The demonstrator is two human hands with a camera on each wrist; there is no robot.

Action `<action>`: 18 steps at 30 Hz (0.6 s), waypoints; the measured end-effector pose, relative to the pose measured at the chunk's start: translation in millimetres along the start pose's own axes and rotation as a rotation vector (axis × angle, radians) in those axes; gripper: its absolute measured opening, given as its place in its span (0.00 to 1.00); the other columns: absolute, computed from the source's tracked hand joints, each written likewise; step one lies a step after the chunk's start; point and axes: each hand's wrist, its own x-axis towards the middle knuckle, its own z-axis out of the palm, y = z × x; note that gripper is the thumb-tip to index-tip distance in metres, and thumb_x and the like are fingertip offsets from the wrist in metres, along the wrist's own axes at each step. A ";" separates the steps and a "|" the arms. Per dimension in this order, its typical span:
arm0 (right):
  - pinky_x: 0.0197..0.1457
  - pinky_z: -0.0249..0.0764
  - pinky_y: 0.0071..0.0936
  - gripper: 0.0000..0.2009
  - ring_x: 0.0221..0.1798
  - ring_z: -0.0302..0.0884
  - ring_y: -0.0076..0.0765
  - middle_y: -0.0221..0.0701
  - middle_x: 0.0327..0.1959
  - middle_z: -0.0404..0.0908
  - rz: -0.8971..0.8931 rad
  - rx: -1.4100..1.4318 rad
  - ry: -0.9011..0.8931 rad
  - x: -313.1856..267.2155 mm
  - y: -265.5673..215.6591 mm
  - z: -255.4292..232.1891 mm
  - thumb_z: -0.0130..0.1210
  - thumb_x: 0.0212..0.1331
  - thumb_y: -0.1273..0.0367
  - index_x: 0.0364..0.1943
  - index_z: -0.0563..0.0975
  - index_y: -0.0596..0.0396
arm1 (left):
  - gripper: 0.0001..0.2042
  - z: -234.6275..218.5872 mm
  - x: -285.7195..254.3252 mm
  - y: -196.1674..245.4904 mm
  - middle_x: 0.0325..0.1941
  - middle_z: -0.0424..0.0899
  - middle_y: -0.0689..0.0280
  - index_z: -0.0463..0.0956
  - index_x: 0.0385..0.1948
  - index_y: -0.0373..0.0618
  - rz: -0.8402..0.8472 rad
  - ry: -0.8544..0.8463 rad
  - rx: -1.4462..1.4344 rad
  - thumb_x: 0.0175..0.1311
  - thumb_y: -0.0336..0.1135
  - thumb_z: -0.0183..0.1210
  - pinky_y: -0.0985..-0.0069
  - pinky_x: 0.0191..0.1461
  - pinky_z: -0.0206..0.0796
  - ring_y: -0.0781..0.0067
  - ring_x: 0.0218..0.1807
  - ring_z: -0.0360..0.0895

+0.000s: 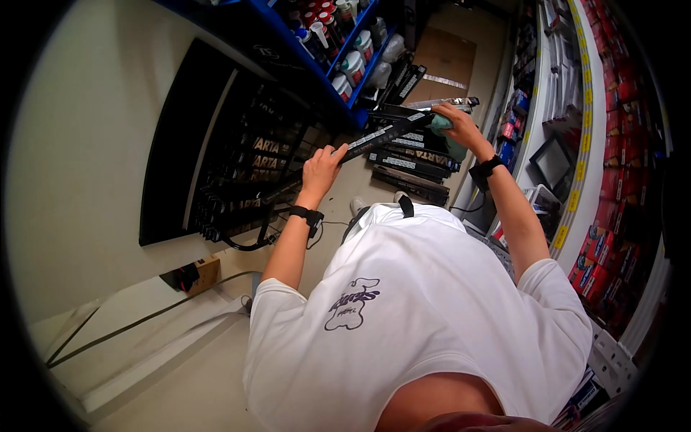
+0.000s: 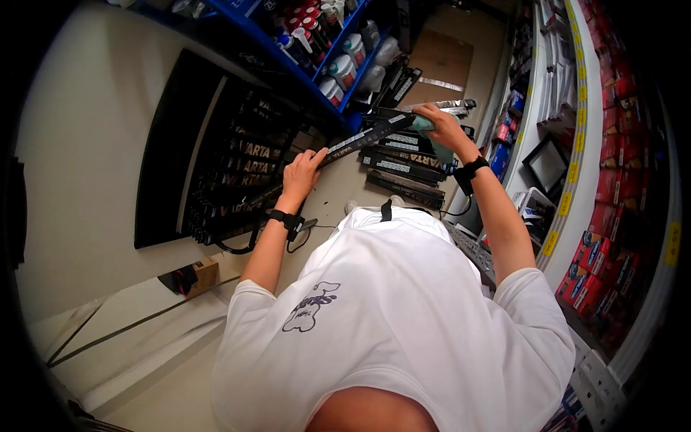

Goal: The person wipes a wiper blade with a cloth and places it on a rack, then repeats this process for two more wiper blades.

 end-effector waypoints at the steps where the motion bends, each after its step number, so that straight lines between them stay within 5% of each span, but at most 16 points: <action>1: 0.53 0.73 0.41 0.28 0.52 0.75 0.54 0.37 0.52 0.74 0.006 -0.007 0.000 0.1 -1.3 0.0 0.60 0.44 0.80 0.55 0.72 0.50 | 0.26 -0.2 0.6 0.1 0.36 0.75 0.67 0.71 0.55 0.60 0.002 0.000 -0.001 0.51 0.28 0.62 0.65 0.35 0.74 0.63 0.40 0.77; 14: 0.57 0.73 0.40 0.30 0.53 0.75 0.53 0.36 0.53 0.74 0.039 0.031 -0.022 5.2 -8.7 -3.1 0.60 0.44 0.82 0.57 0.72 0.49 | 0.29 -2.1 1.8 -1.1 0.38 0.76 0.66 0.70 0.56 0.58 -0.001 0.006 -0.017 0.48 0.27 0.65 0.66 0.37 0.74 0.62 0.42 0.77; 18: 0.59 0.71 0.36 0.26 0.56 0.76 0.49 0.40 0.54 0.76 0.090 0.173 0.196 8.5 8.6 -7.1 0.61 0.49 0.78 0.57 0.71 0.53 | 0.29 2.6 1.1 -1.4 0.38 0.76 0.63 0.68 0.57 0.55 -0.050 -0.025 -0.023 0.49 0.30 0.66 0.64 0.38 0.74 0.59 0.41 0.77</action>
